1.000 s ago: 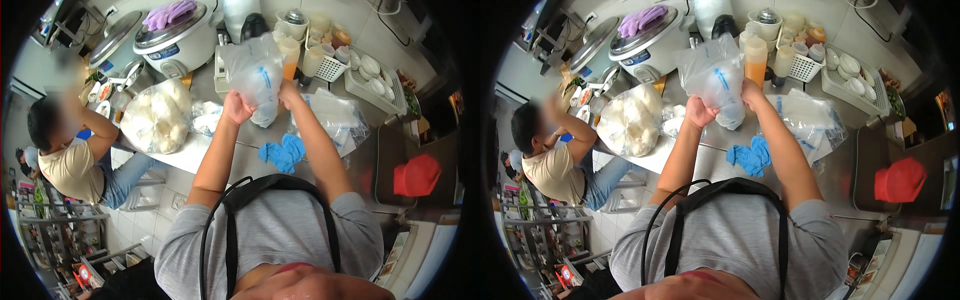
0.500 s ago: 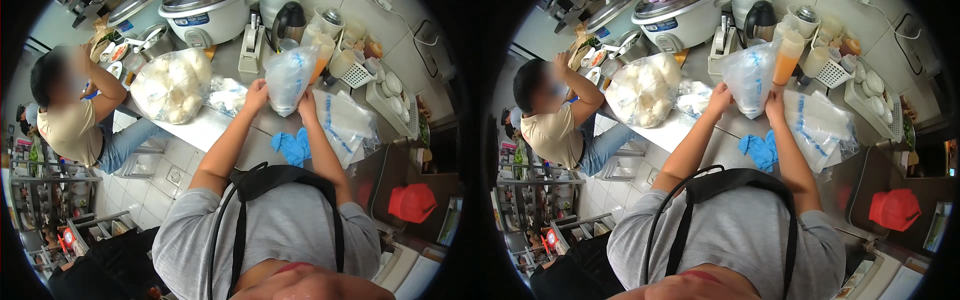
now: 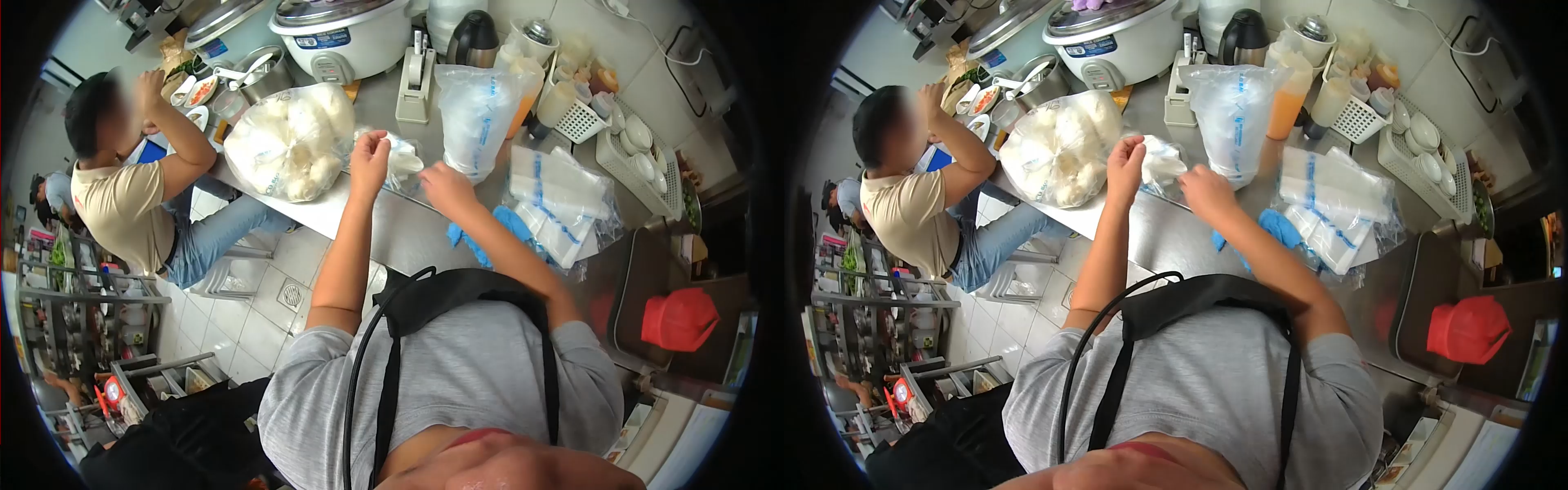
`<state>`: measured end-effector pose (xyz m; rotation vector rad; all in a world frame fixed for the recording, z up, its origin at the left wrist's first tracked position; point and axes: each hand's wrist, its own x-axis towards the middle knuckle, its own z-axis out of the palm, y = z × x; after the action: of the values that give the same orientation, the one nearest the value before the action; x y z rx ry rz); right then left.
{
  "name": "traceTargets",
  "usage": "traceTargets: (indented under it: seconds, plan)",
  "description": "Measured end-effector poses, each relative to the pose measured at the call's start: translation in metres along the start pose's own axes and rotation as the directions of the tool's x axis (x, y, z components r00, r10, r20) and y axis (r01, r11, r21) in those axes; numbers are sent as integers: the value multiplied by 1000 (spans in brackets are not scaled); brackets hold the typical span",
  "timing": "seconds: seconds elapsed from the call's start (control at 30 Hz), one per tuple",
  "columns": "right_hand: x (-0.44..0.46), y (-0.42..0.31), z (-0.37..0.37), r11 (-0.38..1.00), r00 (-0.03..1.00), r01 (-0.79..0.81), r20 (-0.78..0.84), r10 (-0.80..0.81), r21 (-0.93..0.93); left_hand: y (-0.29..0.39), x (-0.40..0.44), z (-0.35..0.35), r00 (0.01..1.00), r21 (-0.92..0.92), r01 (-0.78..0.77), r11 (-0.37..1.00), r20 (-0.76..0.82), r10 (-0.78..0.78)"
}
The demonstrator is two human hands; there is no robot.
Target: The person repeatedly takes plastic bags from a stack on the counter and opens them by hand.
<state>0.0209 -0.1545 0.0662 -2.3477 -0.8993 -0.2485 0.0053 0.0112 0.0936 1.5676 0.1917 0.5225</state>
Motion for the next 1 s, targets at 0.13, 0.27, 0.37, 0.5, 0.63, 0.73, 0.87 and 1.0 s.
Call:
traceTargets:
  seconds: [0.13,0.27,0.37,0.5,0.63,0.73,0.87,1.0]
  plan:
    - [36,-12,27,984,994,-75,71,87,-165,-5,-12,-5,988,222,-152,963,23,151]
    - [49,-13,33,933,948,-88,258,186,-348,-10,-22,-7,981,297,-195,935,43,191]
    - [48,-2,40,962,967,-93,209,149,-258,-16,-28,-6,943,435,-329,838,106,315]
    - [37,-10,21,990,986,-105,119,116,-96,-7,-42,-4,918,563,-395,726,218,330]
    - [28,-14,9,991,981,-114,163,101,71,-11,-53,-6,937,597,-349,722,220,271]
    - [20,-17,4,960,954,-199,263,144,196,-5,-57,1,917,647,-397,651,250,311]
    - [5,-14,-2,873,968,-202,228,108,443,-22,-57,5,880,637,-470,611,287,378]
    - [-10,-5,-8,870,990,-127,107,86,476,-44,-53,8,893,642,-450,620,303,334]
